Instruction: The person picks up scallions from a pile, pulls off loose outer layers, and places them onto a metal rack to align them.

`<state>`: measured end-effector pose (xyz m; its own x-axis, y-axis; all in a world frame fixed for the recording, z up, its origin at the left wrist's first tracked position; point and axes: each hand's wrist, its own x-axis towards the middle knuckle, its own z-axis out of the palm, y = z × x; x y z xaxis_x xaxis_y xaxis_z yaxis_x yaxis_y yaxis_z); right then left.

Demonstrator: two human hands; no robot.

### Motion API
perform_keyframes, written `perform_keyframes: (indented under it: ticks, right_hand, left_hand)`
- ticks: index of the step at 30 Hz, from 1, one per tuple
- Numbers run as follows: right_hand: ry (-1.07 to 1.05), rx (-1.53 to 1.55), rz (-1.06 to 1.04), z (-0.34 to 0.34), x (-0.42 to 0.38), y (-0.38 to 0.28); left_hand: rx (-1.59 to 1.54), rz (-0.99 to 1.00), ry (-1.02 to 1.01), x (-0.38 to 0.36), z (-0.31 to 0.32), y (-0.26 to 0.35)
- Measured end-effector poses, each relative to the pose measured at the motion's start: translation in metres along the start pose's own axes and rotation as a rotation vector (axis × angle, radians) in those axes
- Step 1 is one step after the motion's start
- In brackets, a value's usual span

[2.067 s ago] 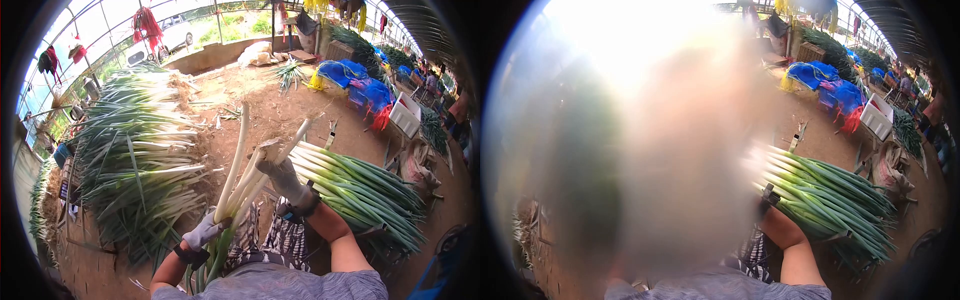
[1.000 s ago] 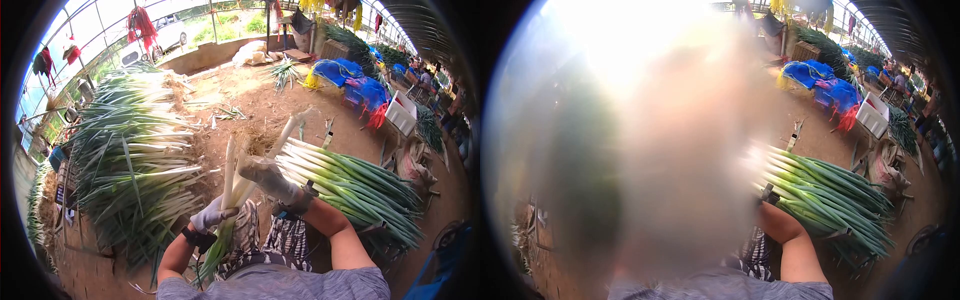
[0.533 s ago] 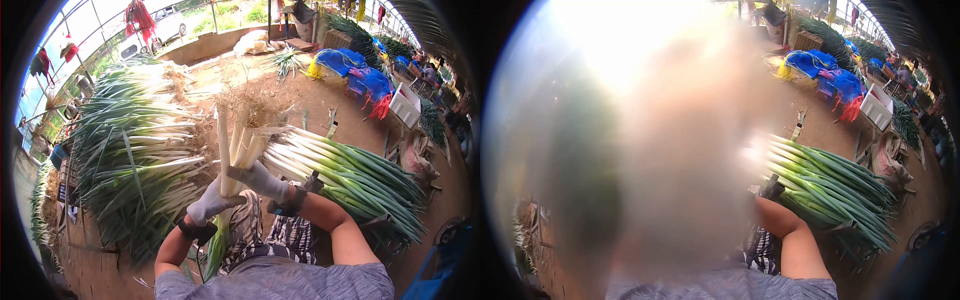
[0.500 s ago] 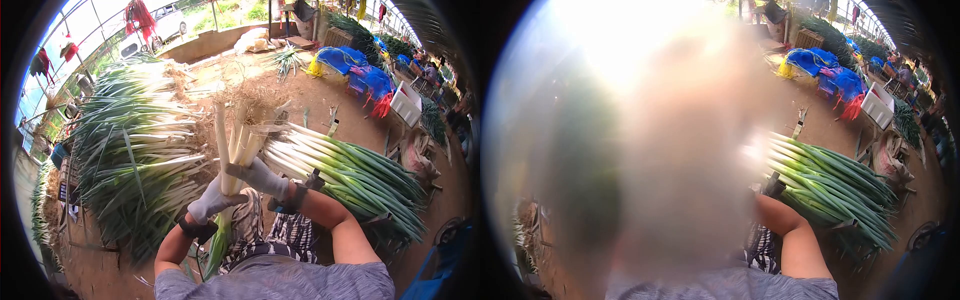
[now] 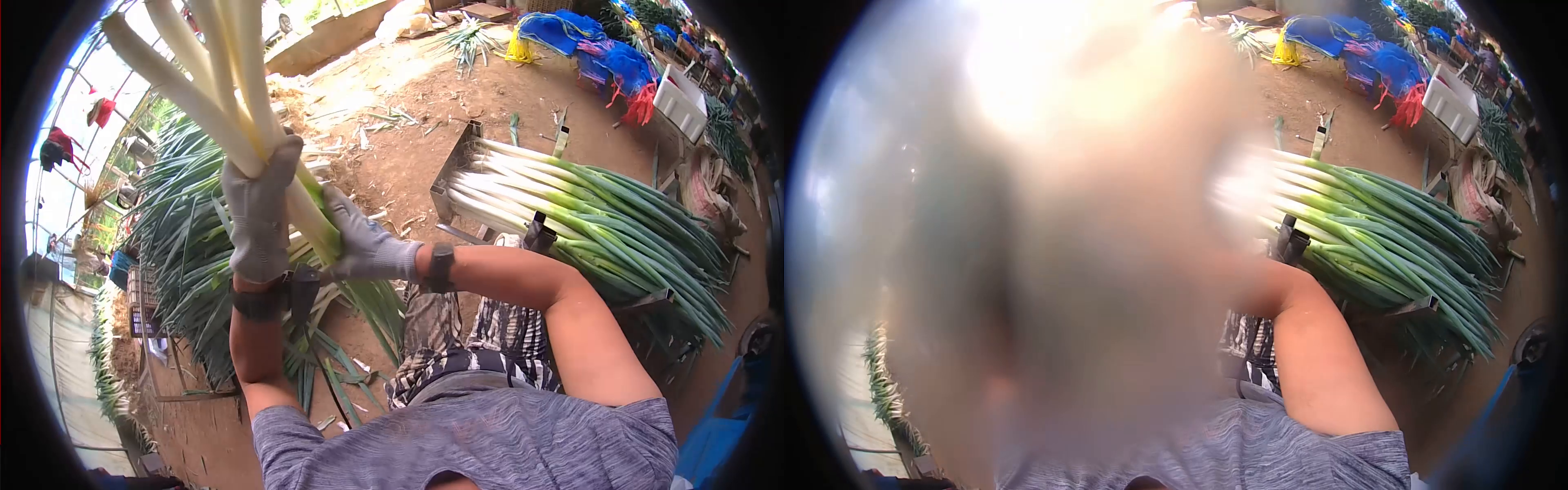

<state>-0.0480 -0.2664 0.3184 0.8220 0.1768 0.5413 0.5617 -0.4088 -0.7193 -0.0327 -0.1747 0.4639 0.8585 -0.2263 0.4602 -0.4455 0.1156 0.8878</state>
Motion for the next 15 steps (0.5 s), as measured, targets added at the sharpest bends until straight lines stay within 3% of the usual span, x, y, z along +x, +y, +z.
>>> perform_keyframes:
  ticks: [2, 4, 6, 12, 15]
  right_hand:
    - [0.148, 0.069, -0.085, -0.006, 0.026, -0.009]
    - [0.033, 0.147, -0.053, -0.048, 0.048, -0.046]
    - [0.397, -0.093, -0.321, -0.039, 0.058, -0.046]
    - [0.699, -0.555, -0.822, -0.143, 0.073, -0.108]
    - [0.791, -0.816, -0.901, -0.198, 0.059, -0.129]
  left_hand:
    - [0.142, 0.205, 0.045, 0.006, 0.000, 0.020]
    - [0.269, 0.648, -0.054, 0.008, -0.009, 0.027]
    - [-0.065, 0.600, 0.090, 0.012, 0.000, 0.051]
    - [-0.414, 0.591, -0.110, 0.020, -0.003, 0.094]
    - [-0.639, 0.561, -0.212, 0.037, 0.034, 0.086]
